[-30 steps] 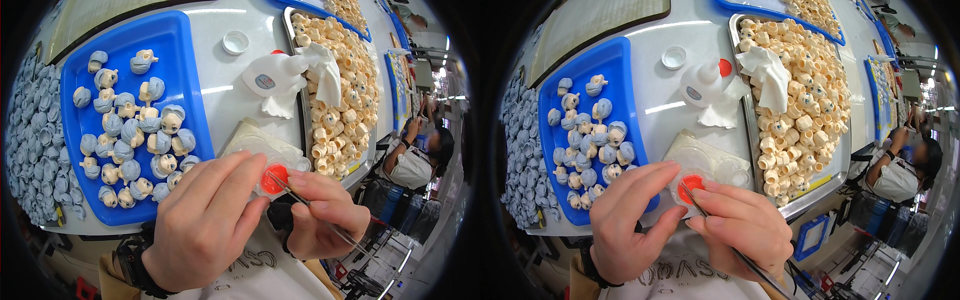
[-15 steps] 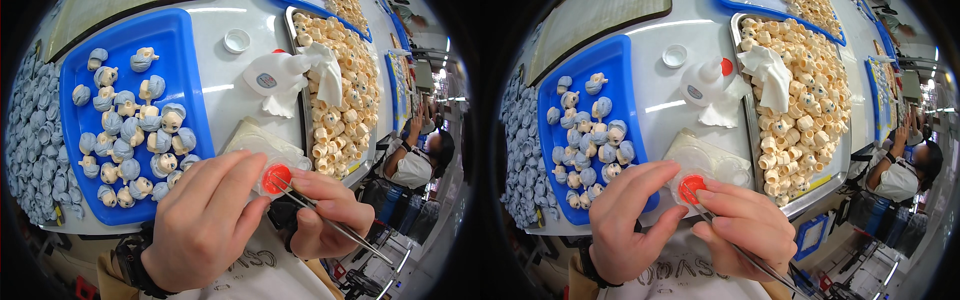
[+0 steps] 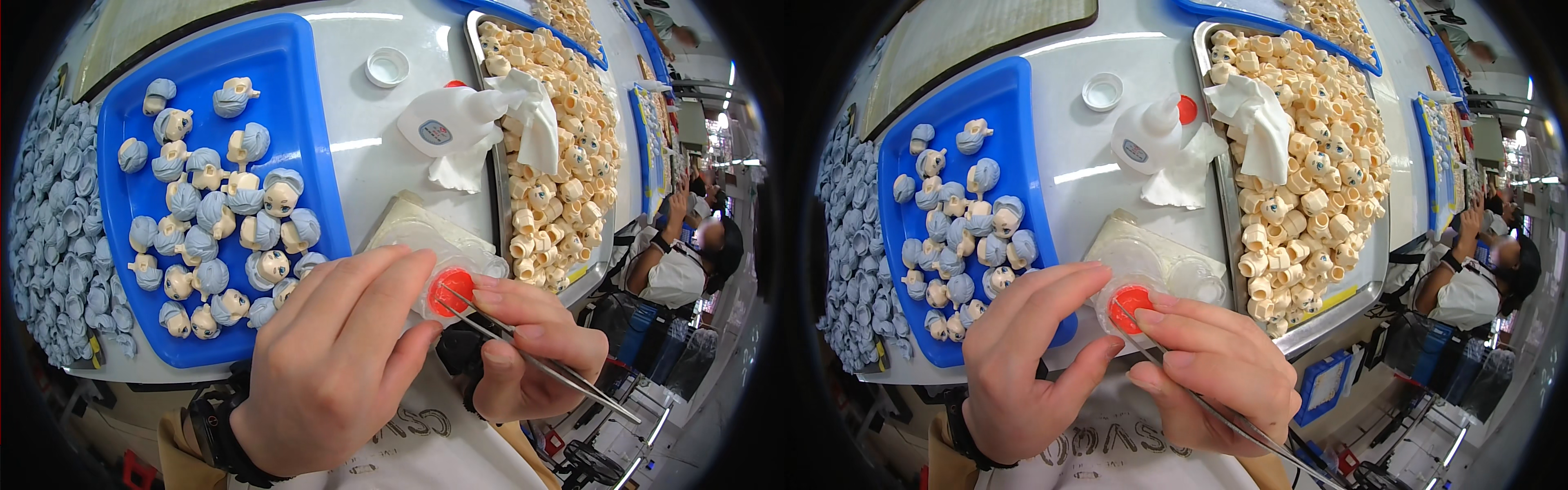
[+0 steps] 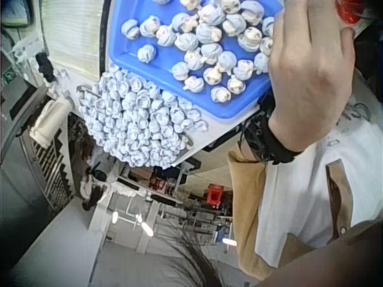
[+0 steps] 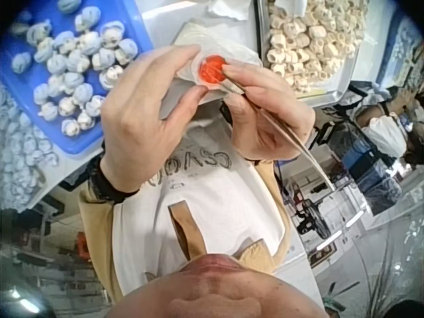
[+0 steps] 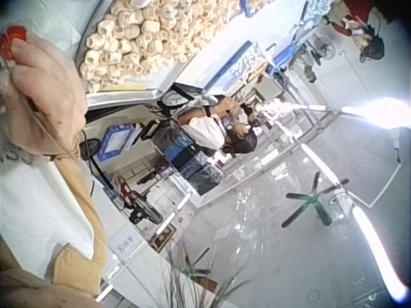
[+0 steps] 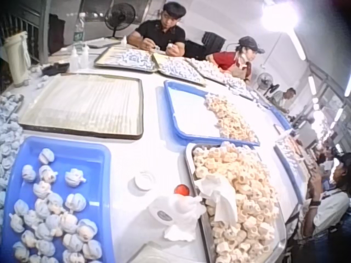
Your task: The person uses a fine brush to apply red paint to the lips of small doll heads. They repeatedly dip the brush into a small container of red paint and carefully paint each doll head one at a time, holding the head steady with the other hand. The painted heads are placed into a blue tray on the table.
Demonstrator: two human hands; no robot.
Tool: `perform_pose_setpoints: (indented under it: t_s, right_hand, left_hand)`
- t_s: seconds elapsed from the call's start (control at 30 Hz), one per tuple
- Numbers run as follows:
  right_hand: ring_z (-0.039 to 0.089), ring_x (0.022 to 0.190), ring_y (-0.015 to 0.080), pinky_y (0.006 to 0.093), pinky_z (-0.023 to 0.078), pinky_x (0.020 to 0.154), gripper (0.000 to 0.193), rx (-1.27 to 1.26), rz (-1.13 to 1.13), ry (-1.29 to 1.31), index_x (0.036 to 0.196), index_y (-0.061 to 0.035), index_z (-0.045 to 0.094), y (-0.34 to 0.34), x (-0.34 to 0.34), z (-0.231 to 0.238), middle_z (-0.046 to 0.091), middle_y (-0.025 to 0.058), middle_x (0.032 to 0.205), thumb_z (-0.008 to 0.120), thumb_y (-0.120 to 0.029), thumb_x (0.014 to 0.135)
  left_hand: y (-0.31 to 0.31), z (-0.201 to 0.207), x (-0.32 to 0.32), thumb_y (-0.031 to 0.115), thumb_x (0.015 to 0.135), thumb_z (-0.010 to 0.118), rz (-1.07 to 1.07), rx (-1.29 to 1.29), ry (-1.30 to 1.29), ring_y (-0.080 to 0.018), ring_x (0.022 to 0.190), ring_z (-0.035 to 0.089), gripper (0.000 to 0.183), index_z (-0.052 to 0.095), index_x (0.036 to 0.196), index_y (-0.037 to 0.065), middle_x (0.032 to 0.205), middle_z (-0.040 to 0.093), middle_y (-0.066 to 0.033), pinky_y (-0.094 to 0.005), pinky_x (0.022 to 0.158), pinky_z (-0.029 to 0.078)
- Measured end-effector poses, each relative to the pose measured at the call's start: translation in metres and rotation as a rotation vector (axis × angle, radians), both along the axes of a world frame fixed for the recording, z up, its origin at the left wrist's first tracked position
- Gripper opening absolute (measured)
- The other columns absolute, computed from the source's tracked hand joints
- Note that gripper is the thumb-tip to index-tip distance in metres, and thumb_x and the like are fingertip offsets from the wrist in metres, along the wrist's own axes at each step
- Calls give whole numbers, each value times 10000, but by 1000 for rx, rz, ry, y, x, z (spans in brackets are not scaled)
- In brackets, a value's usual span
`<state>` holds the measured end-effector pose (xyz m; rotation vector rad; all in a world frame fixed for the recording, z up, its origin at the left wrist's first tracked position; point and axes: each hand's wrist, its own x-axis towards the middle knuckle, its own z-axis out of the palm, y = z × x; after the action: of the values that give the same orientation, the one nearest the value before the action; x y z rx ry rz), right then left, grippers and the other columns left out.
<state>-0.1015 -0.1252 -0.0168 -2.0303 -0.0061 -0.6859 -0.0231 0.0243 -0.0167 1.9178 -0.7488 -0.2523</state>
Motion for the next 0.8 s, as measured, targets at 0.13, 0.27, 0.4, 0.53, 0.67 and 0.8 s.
perform_pose_setpoints:
  t_s: [0.13, 0.27, 0.4, 0.53, 0.67, 0.8]
  right_hand:
    - [692, 800, 351, 358, 563, 709, 366, 21, -9, -12, 926, -3, 539, 0, 0, -2, 689, 210, 830, 802, -6, 672]
    - [690, 797, 350, 357, 565, 708, 351, 2, -17, -24, 915, 11, 558, 2, 3, -1, 688, 211, 830, 802, 0, 662]
    - [690, 790, 348, 354, 566, 704, 338, -16, -30, -24, 903, 18, 563, 3, 3, -1, 689, 210, 830, 797, 7, 660]
    - [690, 791, 348, 355, 565, 705, 350, -20, -14, -8, 925, 14, 554, 1, 3, 2, 688, 210, 826, 793, 3, 670]
    - [690, 795, 348, 359, 564, 709, 368, -27, 5, -10, 947, 9, 543, -1, 1, 0, 687, 212, 824, 796, -13, 681]
    - [691, 804, 351, 356, 562, 712, 369, -33, 6, -10, 946, 6, 537, 0, 2, 1, 688, 211, 825, 798, -25, 687]
  left_hand:
    - [0, -1, 0, -15, 640, 750, -3, 2, -1, -341, 892, 632, 448, 611, 1066, -34, 1019, 642, -199, -362, 770, 504]
    - [0, 2, 0, -15, 638, 751, -1, -2, -3, -338, 893, 633, 450, 613, 1066, -30, 1024, 643, -197, -362, 769, 502]
    - [-1, 1, 0, -12, 637, 752, 4, -4, -5, -338, 891, 633, 448, 615, 1063, -29, 1024, 645, -196, -363, 769, 501]
    - [0, 1, 0, -11, 637, 751, 1, 5, -5, -335, 884, 633, 445, 616, 1061, -28, 1020, 645, -194, -362, 765, 501]
    - [-1, 1, 0, -13, 637, 749, 8, 6, -7, -332, 880, 632, 441, 618, 1058, -29, 1017, 644, -195, -359, 760, 501]
    - [0, 3, 0, -14, 636, 748, 10, 3, -4, -331, 880, 633, 440, 618, 1057, -30, 1015, 644, -195, -359, 759, 502]
